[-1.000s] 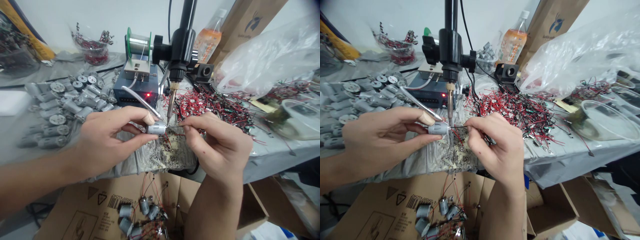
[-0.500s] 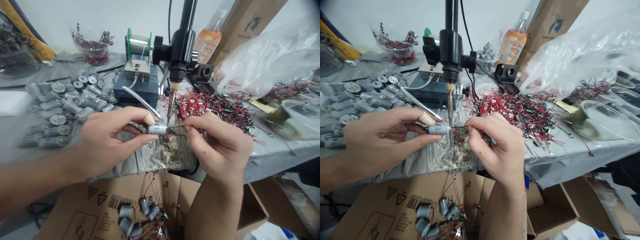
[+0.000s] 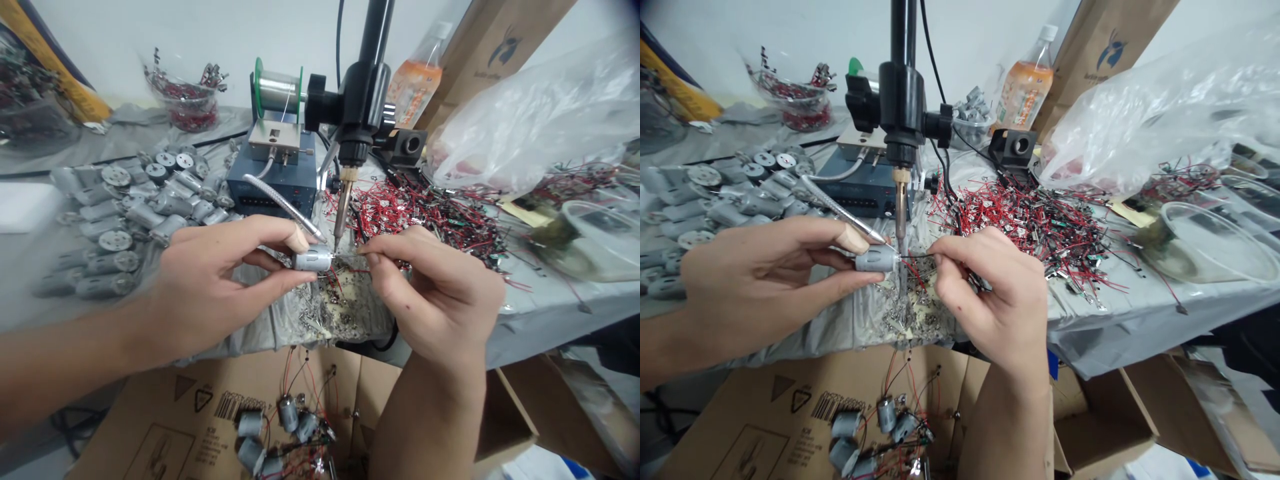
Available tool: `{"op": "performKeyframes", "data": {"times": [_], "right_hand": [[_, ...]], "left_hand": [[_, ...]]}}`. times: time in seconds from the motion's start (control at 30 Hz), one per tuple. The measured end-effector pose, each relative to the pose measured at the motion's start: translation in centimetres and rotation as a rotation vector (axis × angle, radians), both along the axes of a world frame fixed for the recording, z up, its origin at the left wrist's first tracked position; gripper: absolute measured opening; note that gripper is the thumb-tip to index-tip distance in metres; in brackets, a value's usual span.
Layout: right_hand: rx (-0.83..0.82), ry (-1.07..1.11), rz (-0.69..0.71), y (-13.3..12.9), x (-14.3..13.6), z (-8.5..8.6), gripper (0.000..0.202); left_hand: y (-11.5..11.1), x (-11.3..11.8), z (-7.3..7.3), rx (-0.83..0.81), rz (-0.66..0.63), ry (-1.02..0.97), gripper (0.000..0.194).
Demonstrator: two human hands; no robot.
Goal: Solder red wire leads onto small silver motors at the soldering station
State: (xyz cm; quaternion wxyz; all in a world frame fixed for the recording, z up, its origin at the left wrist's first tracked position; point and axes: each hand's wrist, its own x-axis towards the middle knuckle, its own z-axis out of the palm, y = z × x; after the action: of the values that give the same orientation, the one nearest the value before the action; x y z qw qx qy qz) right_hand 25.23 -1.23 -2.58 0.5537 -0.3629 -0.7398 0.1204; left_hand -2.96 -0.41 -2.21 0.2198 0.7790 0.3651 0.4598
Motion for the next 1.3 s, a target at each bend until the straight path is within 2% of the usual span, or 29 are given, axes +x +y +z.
{"op": "performKeyframes", "data": {"times": [0.1,0.27,0.73,1.3], "right_hand": [[0.007,0.004,0.017,0.1,-0.1,0.0,0.025],[0.014,0.011,0.028,0.1,0.0,-0.2,0.027],[0.012,0.007,0.01,0.1,0.1,-0.2,0.027],[0.017,0.015,-0.016,0.3,0.0,-0.6,0.026]], "left_hand": [[-0.1,0.0,0.0,-0.028,-0.001,0.012,0.018],[-0.2,-0.1,-0.1,-0.018,-0.006,0.01,0.024],[-0.2,0.1,0.3,-0.044,-0.022,0.003,0.023],[0.0,0.9,0.3,0.067,0.029,-0.047,0.023]]}}
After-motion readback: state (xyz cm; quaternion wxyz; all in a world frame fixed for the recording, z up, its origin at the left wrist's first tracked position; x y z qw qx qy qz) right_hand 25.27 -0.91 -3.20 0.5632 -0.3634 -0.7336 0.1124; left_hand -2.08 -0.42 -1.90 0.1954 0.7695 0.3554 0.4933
